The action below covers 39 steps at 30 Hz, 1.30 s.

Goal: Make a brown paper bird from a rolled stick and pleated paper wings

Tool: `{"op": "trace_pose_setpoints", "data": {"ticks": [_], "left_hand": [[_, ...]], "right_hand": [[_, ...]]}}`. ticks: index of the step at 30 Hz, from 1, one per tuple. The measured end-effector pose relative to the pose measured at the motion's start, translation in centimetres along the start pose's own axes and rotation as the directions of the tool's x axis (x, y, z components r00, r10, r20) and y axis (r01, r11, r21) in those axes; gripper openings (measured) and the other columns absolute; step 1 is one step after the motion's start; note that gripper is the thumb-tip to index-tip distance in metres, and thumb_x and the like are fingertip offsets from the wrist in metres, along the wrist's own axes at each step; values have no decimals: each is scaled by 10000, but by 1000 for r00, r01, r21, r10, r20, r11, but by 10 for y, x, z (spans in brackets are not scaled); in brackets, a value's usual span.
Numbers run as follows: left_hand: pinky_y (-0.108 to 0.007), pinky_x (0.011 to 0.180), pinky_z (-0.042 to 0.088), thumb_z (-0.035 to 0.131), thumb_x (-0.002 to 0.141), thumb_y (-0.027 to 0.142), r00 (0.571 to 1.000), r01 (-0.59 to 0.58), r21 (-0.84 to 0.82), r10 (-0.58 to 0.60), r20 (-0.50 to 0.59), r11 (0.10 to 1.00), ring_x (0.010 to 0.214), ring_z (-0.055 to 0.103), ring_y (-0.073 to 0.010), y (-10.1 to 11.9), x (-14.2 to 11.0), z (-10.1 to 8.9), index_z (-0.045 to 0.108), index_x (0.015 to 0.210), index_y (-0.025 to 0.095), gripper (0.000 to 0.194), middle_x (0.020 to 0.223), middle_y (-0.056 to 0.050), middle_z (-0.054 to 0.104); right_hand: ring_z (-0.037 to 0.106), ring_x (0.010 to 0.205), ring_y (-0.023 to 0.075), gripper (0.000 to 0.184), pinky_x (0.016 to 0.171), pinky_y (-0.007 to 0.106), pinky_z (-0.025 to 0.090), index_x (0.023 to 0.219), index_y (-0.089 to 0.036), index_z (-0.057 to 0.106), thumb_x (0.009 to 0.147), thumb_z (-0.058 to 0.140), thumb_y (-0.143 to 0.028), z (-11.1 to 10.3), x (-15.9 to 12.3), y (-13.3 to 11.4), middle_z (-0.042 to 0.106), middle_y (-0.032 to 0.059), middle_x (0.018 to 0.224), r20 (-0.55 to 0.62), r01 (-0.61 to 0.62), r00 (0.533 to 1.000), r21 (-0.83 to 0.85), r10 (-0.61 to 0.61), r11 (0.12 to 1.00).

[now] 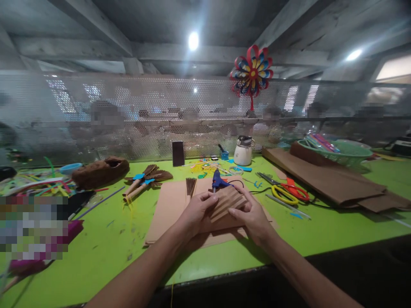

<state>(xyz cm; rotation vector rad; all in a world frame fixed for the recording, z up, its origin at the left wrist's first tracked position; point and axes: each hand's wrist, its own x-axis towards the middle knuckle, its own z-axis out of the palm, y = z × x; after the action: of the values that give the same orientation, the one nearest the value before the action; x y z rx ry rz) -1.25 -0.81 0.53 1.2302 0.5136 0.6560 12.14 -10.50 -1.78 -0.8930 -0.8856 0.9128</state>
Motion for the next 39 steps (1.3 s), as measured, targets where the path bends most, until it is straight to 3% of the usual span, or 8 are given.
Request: {"op": "trace_pose_setpoints", "data": {"ticks": [9, 13, 17, 20, 25, 31, 35, 39], "left_hand": [[-257, 658, 397, 640, 699, 351, 975, -164, 357, 206, -81, 920, 665, 527, -143, 4, 3, -1, 602, 688, 135, 219, 681, -12, 609], [-290, 768, 407, 601, 726, 297, 985, -167, 380, 170, 26, 910, 807, 561, -181, 11, 0, 1, 665, 885, 123, 244, 888, -67, 656], [-305, 764, 407, 586, 749, 310, 984, -167, 410, 125, 128, 897, 801, 564, -187, 12, -3, 3, 670, 925, 128, 267, 896, -72, 658], [-302, 770, 399, 589, 755, 324, 979, -175, 418, 111, 173, 892, 813, 561, -188, 10, -4, 5, 666, 928, 138, 265, 890, -61, 655], [-278, 751, 395, 628, 734, 350, 983, -128, 360, 69, 172, 924, 807, 555, -173, 5, -4, 4, 640, 885, 143, 256, 874, -44, 639], [-239, 660, 383, 651, 717, 384, 991, -21, 266, -15, 134, 964, 720, 538, -137, 0, -5, 5, 595, 813, 146, 263, 804, -16, 621], [-255, 656, 397, 673, 689, 403, 984, 73, 221, -106, 142, 973, 747, 560, -163, -1, -7, 11, 618, 894, 131, 346, 846, -51, 642], [-270, 640, 411, 667, 685, 416, 996, 23, 247, -44, 80, 969, 733, 574, -182, -2, -6, 14, 637, 840, 113, 342, 807, -70, 652]], "right_hand": [[623, 844, 207, 834, 751, 355, 487, 1348, -254, 321, 632, 743, -188, -1, -3, 2, 683, 43, 949, 14, -25, 1000, 37, 25, 999], [608, 869, 203, 633, 775, 353, 477, 1218, -260, 489, 636, 735, -231, -5, -2, -2, 667, 40, 979, 26, -50, 998, -16, 51, 999], [601, 737, 161, 281, 659, 286, 467, 954, -229, 641, 727, 655, -394, -15, 8, -17, 669, 31, 860, 2, -165, 986, -101, 166, 981], [540, 582, 128, 276, 564, 254, 417, 751, -162, 662, 711, 659, -436, -20, 18, -26, 626, 17, 663, 23, -205, 976, -246, 217, 947], [499, 596, 128, 269, 585, 251, 385, 723, -136, 661, 726, 636, -404, -18, 27, -22, 594, 3, 645, 10, 4, 1000, -485, 0, 875], [514, 649, 151, 280, 628, 257, 393, 733, -155, 634, 819, 510, -390, -19, 30, -13, 595, 9, 680, 79, 242, 962, -689, -261, 683], [520, 644, 156, 287, 636, 261, 398, 731, -168, 623, 837, 476, -391, -20, 32, -17, 586, 8, 669, 109, 282, 947, -736, -303, 616], [511, 611, 150, 273, 603, 261, 397, 767, -180, 632, 819, 501, -414, -21, 34, -19, 583, 3, 655, 134, 265, 958, -746, -252, 611]]}}
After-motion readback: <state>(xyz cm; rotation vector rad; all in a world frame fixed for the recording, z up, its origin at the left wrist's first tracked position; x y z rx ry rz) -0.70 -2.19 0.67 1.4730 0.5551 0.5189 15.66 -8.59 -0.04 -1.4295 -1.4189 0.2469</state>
